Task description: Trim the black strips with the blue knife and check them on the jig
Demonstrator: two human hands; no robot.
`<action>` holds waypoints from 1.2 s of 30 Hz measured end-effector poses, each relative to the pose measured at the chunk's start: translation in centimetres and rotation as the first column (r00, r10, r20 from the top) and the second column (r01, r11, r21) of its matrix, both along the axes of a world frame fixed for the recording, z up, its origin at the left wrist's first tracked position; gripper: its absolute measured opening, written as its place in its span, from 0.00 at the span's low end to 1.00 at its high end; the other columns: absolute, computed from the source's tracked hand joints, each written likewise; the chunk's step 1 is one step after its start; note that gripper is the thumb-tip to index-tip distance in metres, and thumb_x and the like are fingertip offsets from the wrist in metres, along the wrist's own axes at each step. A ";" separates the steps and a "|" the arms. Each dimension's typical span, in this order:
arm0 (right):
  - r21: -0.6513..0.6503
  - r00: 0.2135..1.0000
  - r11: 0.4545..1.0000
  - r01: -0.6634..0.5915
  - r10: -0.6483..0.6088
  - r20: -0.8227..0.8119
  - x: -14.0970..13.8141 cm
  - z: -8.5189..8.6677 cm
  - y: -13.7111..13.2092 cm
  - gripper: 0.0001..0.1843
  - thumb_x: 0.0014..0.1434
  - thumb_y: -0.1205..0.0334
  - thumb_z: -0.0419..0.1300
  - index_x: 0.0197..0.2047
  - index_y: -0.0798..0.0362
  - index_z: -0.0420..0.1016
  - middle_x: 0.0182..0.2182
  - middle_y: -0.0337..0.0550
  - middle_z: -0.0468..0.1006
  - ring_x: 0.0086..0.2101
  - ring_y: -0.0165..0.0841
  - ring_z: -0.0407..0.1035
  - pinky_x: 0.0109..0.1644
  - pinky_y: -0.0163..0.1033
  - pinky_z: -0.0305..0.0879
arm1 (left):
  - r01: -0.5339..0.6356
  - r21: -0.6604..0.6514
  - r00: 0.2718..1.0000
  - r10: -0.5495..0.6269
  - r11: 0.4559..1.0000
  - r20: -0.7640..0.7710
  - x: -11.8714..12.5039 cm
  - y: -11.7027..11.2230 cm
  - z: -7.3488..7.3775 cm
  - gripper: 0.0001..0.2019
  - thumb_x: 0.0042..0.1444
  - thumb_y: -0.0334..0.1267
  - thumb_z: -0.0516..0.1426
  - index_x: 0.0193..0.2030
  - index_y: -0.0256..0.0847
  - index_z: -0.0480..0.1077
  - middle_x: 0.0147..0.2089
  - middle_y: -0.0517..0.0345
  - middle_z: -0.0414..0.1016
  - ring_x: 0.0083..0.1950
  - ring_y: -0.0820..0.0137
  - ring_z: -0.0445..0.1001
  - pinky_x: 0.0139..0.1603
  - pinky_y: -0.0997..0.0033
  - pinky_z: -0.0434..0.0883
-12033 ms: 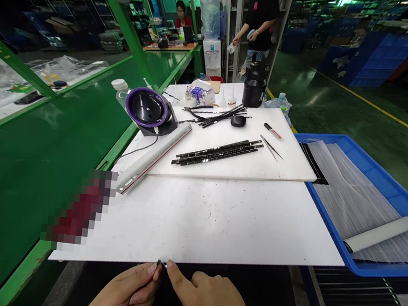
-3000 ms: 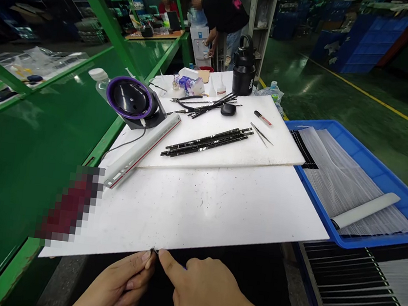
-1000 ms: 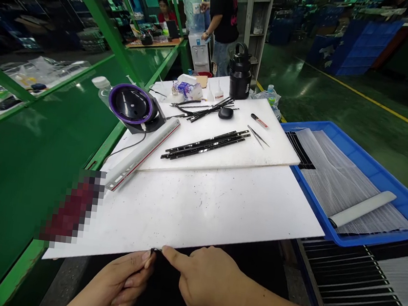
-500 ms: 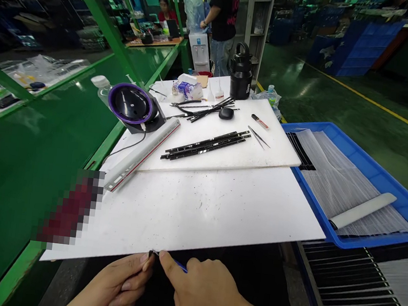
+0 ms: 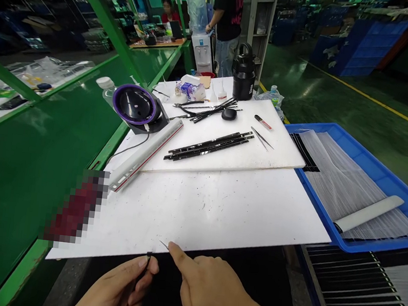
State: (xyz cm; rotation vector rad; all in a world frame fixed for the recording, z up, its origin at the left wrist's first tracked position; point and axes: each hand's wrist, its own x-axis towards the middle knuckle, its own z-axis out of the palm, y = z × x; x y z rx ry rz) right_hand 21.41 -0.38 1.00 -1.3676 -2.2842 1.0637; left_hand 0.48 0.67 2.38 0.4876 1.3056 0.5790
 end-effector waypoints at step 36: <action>0.071 0.969 0.989 -0.130 0.111 0.222 -1.3 -0.3 -0.2 0.38 0.57 0.67 0.48 0.70 0.47 0.44 0.30 0.42 0.79 0.23 0.39 0.72 0.22 0.39 0.44 | 0.031 -0.057 0.996 -0.026 0.998 0.084 0.5 0.3 -1.7 0.26 0.44 0.63 0.63 0.29 0.40 0.62 0.20 0.70 0.53 0.17 0.84 0.41 0.16 0.80 0.37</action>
